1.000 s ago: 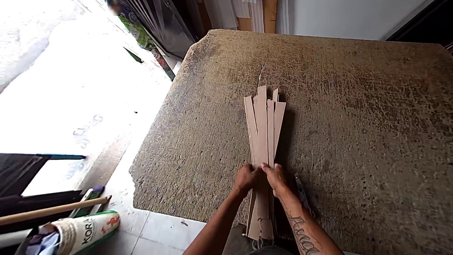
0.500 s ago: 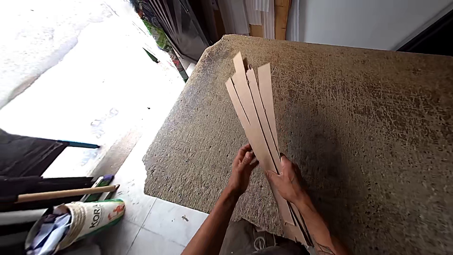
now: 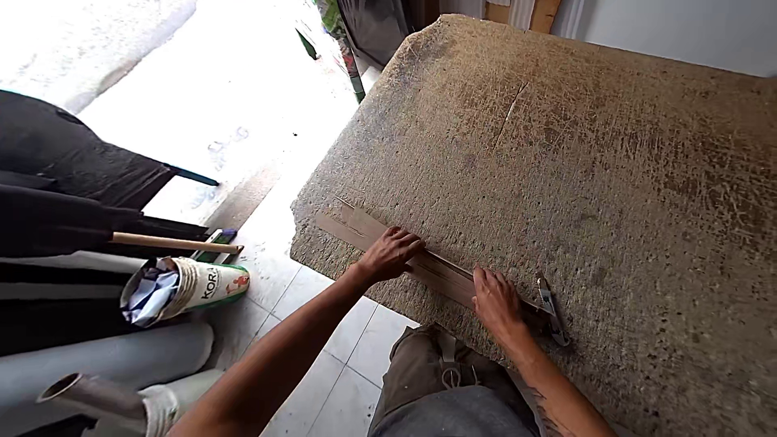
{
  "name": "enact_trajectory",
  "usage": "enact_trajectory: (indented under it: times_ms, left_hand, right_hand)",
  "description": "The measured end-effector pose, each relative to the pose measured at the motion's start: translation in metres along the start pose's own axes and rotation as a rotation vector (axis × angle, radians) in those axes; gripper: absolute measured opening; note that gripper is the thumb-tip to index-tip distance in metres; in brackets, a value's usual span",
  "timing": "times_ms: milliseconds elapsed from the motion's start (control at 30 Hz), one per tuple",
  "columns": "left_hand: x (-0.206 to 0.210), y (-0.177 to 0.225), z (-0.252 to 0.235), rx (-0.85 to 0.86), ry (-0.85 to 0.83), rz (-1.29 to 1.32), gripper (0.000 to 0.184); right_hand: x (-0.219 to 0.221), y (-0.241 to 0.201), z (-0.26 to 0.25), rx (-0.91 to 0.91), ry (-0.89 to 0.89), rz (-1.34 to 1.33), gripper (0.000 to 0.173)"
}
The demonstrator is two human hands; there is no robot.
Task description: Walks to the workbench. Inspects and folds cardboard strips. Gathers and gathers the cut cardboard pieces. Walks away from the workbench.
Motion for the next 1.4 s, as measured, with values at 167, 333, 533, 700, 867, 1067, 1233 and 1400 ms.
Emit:
enact_trajectory:
  times_ms: [167,333,533,700,867,1067,1233,1400]
  left_hand:
    - [0.001,0.008,0.006,-0.010,-0.132,-0.021,0.055]
    - [0.016,0.015,0.033,0.036,-0.166,0.000,0.058]
    - [0.009,0.005,0.057,0.090,0.213,0.034,0.017]
    - [0.024,0.006,0.052,0.044,0.092,0.000,0.065]
    - [0.014,0.014,0.047,0.146,0.097,-0.008,0.010]
    - [0.023,0.004,0.051,0.065,0.043,-0.010,0.072]
    - [0.015,0.004,0.041,0.097,0.105,0.009,0.033]
    - [0.017,0.000,0.036,0.059,-0.048,0.026,0.062]
  right_hand:
    - [0.000,-0.005,0.003,-0.091,-0.090,-0.032,0.034]
    - [0.026,-0.015,0.026,-0.050,-0.035,0.043,0.087]
    - [0.026,-0.020,0.052,-0.057,0.522,0.104,0.042]
    - [0.041,-0.016,0.045,0.073,0.315,0.135,0.067]
    - [0.029,-0.009,0.049,0.055,0.335,0.124,0.029]
    - [0.028,0.025,0.048,0.183,0.252,0.104,0.095]
    - [0.025,0.029,0.041,-0.020,0.391,0.121,0.052]
    - [0.011,0.048,0.045,-0.199,0.462,-0.167,0.030]
Point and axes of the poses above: each hand's wrist, its own z-axis away from the middle knuckle, its own x-axis out of the palm, y = z × x, the point moved 7 cm from there along -z, towards the middle knuckle, and after that the axes turned 6 degrees about y, right-handed, at the moved point
